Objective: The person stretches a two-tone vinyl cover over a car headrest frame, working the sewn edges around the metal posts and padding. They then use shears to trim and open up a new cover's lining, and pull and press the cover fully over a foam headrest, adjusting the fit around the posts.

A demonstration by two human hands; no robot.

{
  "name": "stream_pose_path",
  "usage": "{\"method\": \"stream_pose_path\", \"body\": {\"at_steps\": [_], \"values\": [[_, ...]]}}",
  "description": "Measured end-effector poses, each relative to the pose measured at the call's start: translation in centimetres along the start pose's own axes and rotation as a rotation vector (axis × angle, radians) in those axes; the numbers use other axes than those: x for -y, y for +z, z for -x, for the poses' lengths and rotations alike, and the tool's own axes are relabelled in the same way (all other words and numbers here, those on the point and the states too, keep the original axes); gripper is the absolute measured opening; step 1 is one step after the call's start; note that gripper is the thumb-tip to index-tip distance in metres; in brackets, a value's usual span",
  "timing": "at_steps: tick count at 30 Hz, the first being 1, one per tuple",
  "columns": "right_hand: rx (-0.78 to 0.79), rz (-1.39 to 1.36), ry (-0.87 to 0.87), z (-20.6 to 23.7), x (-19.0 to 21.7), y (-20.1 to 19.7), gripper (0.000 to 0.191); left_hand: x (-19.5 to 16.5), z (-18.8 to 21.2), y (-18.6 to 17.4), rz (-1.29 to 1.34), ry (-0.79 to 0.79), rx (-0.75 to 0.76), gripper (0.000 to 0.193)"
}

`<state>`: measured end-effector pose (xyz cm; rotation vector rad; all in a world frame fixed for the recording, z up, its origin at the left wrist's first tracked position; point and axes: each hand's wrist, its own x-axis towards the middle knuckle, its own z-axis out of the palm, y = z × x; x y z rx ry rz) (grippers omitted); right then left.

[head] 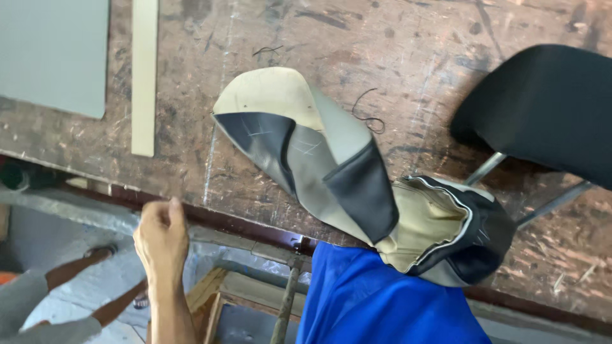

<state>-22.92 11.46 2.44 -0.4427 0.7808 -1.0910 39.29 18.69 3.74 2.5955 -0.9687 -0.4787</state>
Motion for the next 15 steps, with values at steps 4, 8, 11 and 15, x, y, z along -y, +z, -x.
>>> {"method": "stream_pose_path", "body": {"at_steps": [4, 8, 11, 15], "values": [[-0.488, 0.576, -0.128, 0.3, 0.2, -6.0, 0.033, -4.3, 1.0, 2.5, 0.189, 0.286, -0.015, 0.057], [-0.705, 1.140, -0.114, 0.6, 0.8, -9.2, 0.031, -12.7, 4.0, 7.0, 0.340, 0.508, 0.361, 0.064], [-0.751, 1.452, -0.126, 0.5, 0.5, -9.8, 0.031, -17.6, 6.0, 10.1, 0.329, 0.436, 0.579, 0.090], [-0.777, 1.753, 0.104, -0.5, 0.4, -9.6, 0.031, -19.7, 6.5, 12.9, 0.132, 0.561, 0.616, 0.087]]}}
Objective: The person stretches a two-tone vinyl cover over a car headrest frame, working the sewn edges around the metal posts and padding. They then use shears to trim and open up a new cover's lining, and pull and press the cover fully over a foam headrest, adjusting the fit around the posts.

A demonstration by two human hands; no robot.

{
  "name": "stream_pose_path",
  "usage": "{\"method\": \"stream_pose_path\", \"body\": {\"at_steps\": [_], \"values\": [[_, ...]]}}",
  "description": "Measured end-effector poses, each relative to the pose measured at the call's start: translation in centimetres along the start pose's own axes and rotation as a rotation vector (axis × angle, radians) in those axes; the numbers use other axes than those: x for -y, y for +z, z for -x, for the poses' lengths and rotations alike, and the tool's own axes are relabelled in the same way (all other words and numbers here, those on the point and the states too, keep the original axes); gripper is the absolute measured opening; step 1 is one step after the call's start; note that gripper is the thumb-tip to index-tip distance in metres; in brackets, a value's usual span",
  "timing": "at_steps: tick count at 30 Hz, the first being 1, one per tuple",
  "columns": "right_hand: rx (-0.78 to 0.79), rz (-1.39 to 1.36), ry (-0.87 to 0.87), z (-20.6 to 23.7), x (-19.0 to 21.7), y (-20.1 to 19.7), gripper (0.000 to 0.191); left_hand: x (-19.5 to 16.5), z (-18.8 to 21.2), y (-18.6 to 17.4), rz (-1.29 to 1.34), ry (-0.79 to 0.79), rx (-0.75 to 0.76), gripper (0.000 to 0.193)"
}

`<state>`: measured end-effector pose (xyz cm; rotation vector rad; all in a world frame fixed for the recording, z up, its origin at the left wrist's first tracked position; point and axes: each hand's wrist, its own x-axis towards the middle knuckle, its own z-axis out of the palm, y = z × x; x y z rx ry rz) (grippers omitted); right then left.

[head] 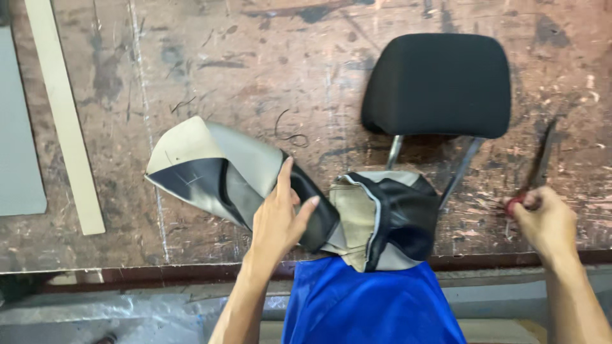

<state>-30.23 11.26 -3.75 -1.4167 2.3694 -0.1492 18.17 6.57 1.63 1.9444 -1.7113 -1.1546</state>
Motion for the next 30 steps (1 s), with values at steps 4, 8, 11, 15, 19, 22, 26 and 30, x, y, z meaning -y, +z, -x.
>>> {"method": "stream_pose_path", "body": {"at_steps": [4, 8, 11, 15, 19, 22, 26, 30], "values": [[0.072, 0.204, 0.040, -1.4, 0.9, -1.3, 0.028, 2.3, -1.5, 0.8, -0.488, 0.164, -0.011, 0.075], [-0.132, 0.127, -0.160, -1.6, 3.4, -4.4, 0.041, 5.5, -5.6, -1.3, -0.523, 0.112, -0.145, 0.068], [-0.134, -0.151, -0.242, -0.2, 6.5, -6.5, 0.048, 6.5, -8.7, -4.4, -0.532, 0.155, -0.486, 0.064], [0.380, -0.392, -0.272, 2.1, 11.3, -6.3, 0.053, 4.3, -7.2, -5.8, -0.179, 0.136, -0.448, 0.025], [0.545, -0.374, -0.303, 3.7, 13.8, -4.1, 0.048, -1.1, 1.1, 0.7, 0.336, -0.076, 0.218, 0.021], [0.458, -0.637, -0.257, 3.4, 14.4, -1.6, 0.041, -4.7, 5.0, 6.2, 0.440, 0.353, 0.252, 0.049], [0.374, -0.634, -0.242, 0.6, 15.4, 1.4, 0.043, -7.5, 6.8, 9.0, 0.661, -0.026, 0.308, 0.028], [0.568, -0.949, -0.372, -2.3, 19.4, 3.9, 0.046, -7.6, 8.5, 3.7, 1.001, 0.040, 0.228, 0.036]]}}
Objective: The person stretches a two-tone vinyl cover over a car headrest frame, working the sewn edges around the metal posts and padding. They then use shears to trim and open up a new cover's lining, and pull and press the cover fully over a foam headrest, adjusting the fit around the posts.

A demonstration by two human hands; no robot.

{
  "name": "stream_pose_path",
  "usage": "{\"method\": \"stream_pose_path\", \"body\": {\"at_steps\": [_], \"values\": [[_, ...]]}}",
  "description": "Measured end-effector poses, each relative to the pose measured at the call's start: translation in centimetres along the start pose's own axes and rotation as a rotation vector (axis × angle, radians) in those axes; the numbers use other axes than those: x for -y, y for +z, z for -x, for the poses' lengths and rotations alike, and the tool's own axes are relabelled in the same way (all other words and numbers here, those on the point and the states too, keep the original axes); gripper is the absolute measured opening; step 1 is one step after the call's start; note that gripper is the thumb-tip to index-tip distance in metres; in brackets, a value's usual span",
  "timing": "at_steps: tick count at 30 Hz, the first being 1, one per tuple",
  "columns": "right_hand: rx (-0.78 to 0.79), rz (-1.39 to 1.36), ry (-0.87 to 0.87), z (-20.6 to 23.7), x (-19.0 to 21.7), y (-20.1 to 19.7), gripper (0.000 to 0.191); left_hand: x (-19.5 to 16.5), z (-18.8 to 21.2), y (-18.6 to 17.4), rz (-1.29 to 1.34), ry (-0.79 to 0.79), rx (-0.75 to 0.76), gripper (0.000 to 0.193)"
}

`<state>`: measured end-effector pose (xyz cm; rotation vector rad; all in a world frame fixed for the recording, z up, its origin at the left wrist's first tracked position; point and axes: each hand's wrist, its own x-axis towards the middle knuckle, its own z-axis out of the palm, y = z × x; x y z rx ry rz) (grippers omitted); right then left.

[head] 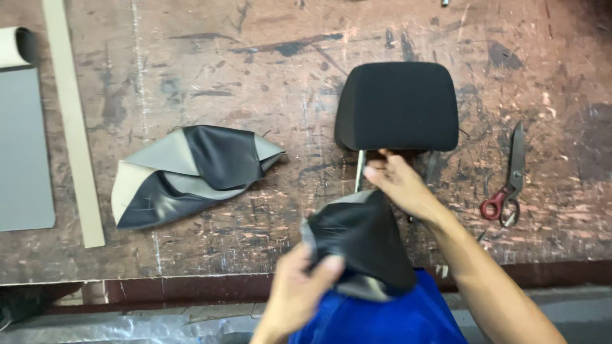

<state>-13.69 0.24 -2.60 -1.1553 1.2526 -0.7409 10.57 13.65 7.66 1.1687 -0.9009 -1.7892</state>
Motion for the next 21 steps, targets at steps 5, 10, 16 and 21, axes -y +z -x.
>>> {"method": "stream_pose_path", "body": {"at_steps": [5, 10, 16, 21], "values": [[0.025, -0.550, 0.206, -2.7, 0.4, 2.3, 0.023, -6.6, 1.5, -2.5, 0.448, 0.292, -0.185, 0.049], [0.018, -0.372, 0.137, -1.0, -1.4, 1.7, 0.033, -9.1, -1.8, -1.8, 0.545, 0.329, -0.205, 0.056], [-0.194, 0.700, -0.145, 4.5, 4.9, 0.1, 0.044, -7.2, -6.1, -1.3, 0.863, 0.319, -0.047, 0.066], [-0.259, 0.984, -0.139, 10.2, 12.0, 3.5, 0.037, -6.3, -6.2, -1.7, 0.950, 0.265, 0.086, 0.077]]}}
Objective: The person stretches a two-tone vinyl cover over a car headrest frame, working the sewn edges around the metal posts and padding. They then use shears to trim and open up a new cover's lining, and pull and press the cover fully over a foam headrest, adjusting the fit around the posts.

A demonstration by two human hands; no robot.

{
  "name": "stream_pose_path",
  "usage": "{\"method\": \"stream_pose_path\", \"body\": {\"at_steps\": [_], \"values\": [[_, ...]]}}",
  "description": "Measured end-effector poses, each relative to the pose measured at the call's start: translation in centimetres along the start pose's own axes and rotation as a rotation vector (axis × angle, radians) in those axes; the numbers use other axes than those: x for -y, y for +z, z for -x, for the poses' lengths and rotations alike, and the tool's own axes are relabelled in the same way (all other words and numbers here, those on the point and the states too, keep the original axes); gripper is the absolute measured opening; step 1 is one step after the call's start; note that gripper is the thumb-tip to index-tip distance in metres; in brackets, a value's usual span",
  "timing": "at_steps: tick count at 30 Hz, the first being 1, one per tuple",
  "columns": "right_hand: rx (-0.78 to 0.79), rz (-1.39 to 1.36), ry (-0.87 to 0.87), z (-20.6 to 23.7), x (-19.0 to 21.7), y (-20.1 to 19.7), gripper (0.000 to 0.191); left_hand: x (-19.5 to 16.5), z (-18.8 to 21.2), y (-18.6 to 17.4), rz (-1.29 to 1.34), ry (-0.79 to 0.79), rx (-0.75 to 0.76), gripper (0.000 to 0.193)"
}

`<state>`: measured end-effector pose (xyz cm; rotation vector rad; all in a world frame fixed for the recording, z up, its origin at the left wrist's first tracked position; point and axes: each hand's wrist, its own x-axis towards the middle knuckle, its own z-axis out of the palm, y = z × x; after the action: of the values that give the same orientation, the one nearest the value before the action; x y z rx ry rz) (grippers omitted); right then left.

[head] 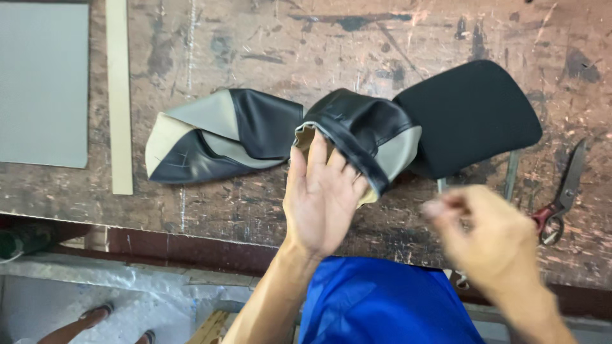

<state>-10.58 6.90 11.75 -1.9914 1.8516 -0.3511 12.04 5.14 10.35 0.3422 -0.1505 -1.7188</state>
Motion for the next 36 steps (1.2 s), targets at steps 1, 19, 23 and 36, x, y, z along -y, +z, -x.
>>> {"method": "stream_pose_path", "body": {"at_steps": [1, 19, 23, 36], "values": [[-0.012, -0.075, -0.096, -0.3, 1.4, 0.4, 0.050, 0.3, 0.1, 0.2, 0.005, -0.015, 0.012, 0.077], [0.114, -1.207, 0.057, -4.9, -0.5, -0.3, 0.033, -3.6, 0.6, -1.8, -2.070, 0.743, -0.163, 0.061], [0.190, -1.271, 0.034, -4.4, -0.9, -1.0, 0.036, -4.4, 0.4, -3.5, -1.937, 0.463, -0.202, 0.031], [-0.364, -0.067, -0.320, -5.7, 2.4, -1.9, 0.029, -5.0, 0.8, -2.5, -1.443, 0.563, -0.246, 0.026]]}}
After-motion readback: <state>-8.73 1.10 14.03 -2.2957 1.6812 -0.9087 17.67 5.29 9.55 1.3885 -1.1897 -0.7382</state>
